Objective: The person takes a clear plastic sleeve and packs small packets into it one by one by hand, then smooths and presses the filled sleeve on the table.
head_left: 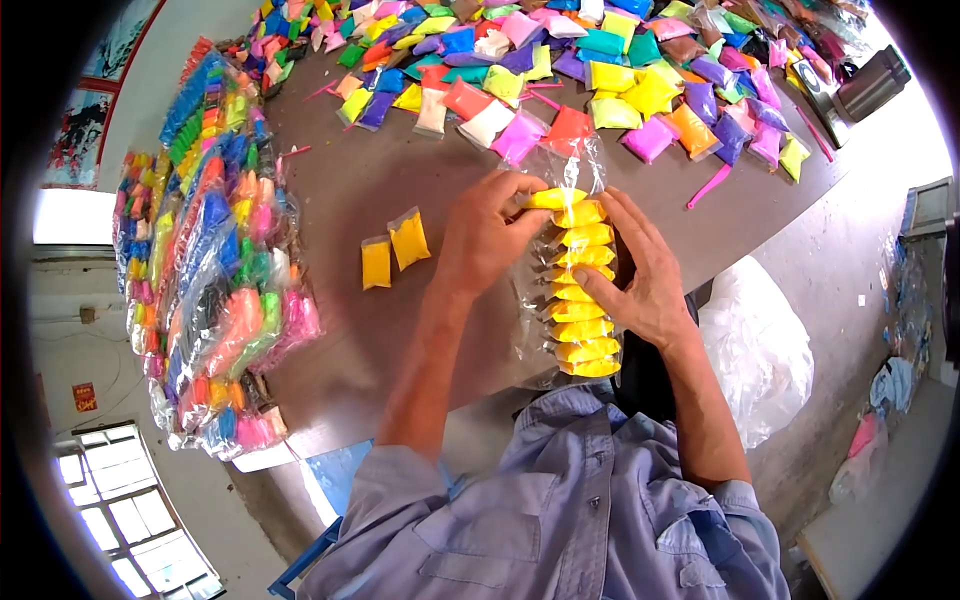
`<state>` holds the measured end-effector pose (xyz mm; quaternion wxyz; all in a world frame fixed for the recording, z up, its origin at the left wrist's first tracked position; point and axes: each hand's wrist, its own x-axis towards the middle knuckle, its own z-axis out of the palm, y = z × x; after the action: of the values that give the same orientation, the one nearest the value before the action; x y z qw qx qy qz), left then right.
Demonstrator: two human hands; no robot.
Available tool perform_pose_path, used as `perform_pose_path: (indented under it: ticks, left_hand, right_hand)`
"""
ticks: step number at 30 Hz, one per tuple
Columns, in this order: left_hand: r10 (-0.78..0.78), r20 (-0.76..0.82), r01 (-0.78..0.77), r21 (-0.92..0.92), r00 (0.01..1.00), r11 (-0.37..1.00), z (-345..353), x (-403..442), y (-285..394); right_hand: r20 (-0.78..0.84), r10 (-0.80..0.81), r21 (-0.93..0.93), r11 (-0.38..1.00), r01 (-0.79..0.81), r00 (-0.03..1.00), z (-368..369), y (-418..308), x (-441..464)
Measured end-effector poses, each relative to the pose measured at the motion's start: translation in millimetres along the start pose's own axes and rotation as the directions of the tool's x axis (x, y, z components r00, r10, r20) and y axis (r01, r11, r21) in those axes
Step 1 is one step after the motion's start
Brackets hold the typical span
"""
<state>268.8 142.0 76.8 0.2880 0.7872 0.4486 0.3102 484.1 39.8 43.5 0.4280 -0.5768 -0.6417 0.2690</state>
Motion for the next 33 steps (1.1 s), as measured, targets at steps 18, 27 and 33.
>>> perform_pose_path:
  ticks: [18,27,33]
  left_hand:
    - [0.025,0.115,-0.006,-0.161,0.993,0.987,27,18,-19]
    - [-0.141,-0.034,0.138,-0.073,0.989,0.988,2,-7,-1]
    - [-0.158,-0.241,0.251,0.43,0.958,0.867,-79,-43,-69]
  right_hand:
    - [0.072,0.007,-0.027,1.0,-0.005,0.997,-10,5,16]
    - [0.075,0.027,0.01,1.0,-0.028,0.997,-8,5,15]
    - [0.083,-0.002,-0.001,1.0,0.003,0.997,-9,6,14]
